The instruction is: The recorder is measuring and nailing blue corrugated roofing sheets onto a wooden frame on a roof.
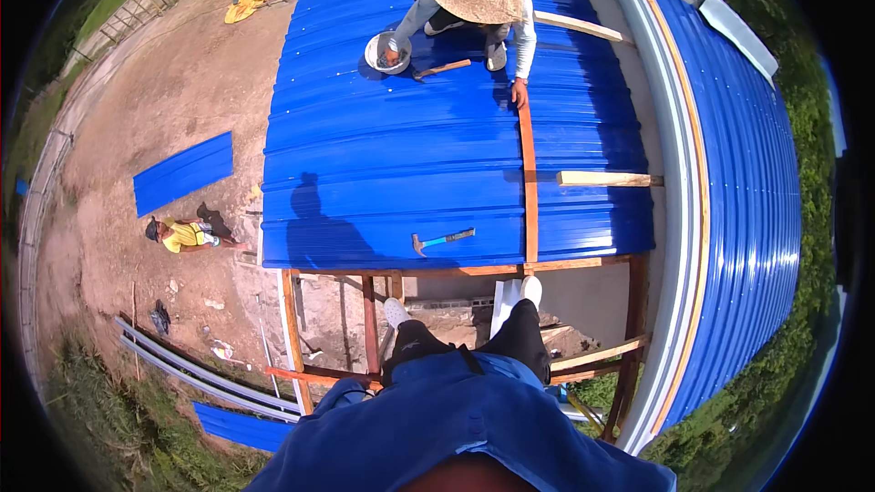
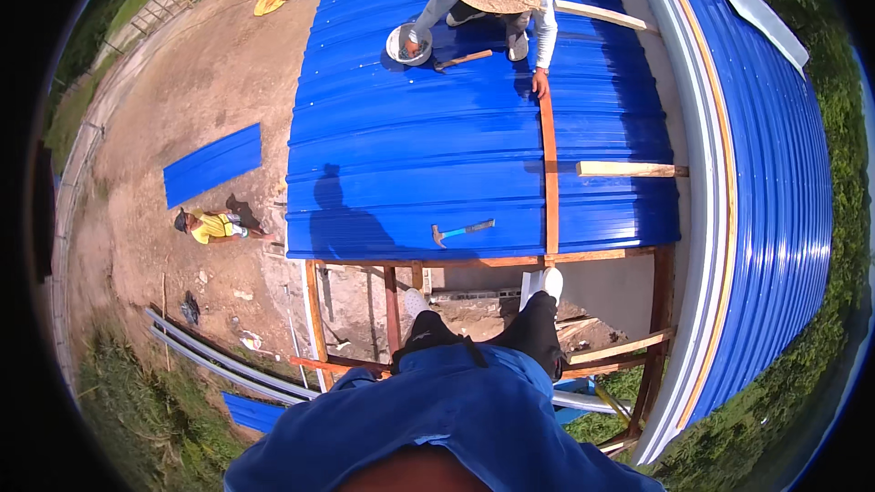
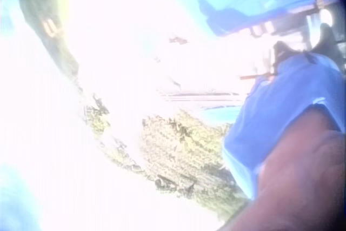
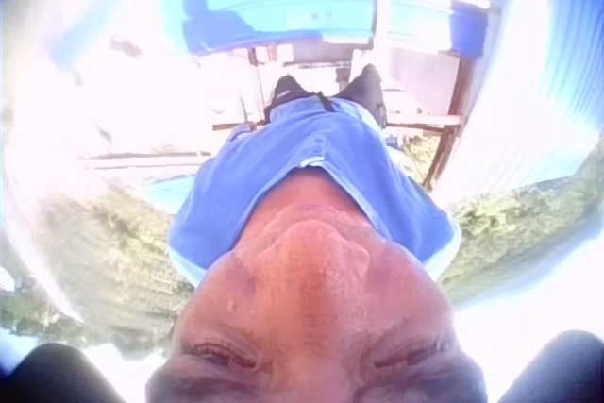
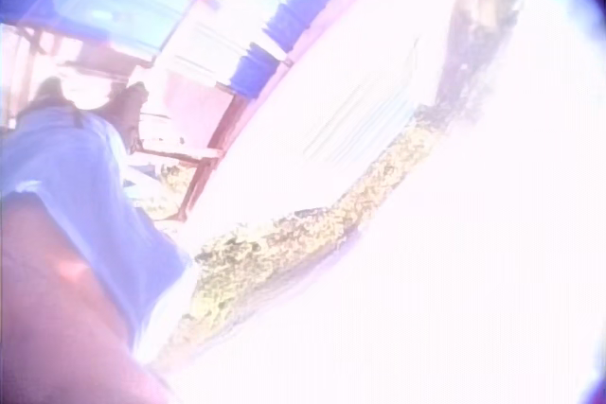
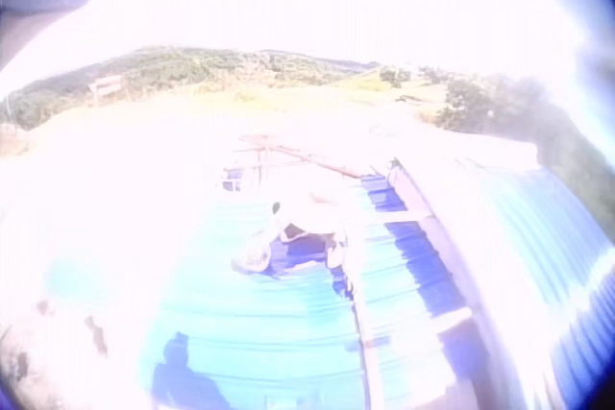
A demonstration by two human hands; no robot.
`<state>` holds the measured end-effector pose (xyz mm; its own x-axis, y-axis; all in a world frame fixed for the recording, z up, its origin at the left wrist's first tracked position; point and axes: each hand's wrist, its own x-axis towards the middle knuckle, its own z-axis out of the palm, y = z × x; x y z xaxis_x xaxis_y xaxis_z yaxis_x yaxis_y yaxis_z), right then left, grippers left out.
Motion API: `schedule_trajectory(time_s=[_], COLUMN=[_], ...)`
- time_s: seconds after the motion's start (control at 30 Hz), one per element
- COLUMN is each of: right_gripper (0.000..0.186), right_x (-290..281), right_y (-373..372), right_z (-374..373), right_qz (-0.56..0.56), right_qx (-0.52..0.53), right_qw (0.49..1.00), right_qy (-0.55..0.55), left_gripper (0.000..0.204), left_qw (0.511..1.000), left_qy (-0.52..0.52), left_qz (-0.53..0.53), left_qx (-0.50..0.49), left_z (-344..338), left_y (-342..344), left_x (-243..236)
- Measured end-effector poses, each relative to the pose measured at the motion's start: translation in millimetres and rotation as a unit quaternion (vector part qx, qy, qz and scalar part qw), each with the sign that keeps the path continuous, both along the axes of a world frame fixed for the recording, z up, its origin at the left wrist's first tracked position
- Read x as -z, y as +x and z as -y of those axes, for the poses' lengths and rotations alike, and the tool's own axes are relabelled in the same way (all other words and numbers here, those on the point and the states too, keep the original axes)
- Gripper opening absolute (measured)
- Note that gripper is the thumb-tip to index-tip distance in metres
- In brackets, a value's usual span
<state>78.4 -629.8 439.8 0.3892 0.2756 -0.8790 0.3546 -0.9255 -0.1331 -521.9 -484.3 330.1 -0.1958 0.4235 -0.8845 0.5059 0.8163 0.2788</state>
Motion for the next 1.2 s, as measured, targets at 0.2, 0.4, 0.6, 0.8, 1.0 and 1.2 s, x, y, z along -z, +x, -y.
schedule_trajectory(time_s=[0.2,0.4,0.6,0.8,1.0,1.2], right_gripper=[0.031,0.032,0.034,0.035,0.037,0.042], right_x=[-23,-31,-32,-11,10,33], right_y=[-51,-95,-112,-114,-91,-20], right_z=[34,60,73,64,30,-51], right_qz=[-0.002,-0.014,-0.033,-0.068,-0.162,0.167], right_qx=[0.018,0.057,0.05,-0.013,-0.276,-0.156], right_qw=[1.0,0.998,0.998,0.996,0.944,0.973], right_qy=[0.004,-0.018,-0.037,-0.047,-0.082,0.025], left_gripper=[0.054,0.054,0.053,0.052,0.052,0.049], left_qw=[0.997,0.99,0.988,0.989,0.991,0.986], left_qy=[0.006,-0.014,-0.021,-0.016,-0.002,0.057], left_qz=[0.076,0.097,0.104,0.115,0.137,0.13], left_qx=[0.034,0.103,0.114,0.086,0.01,0.084], left_z=[-52,-107,-110,-101,-113,-182], left_y=[0,8,3,-2,-13,-11], left_x=[11,23,27,31,48,60])
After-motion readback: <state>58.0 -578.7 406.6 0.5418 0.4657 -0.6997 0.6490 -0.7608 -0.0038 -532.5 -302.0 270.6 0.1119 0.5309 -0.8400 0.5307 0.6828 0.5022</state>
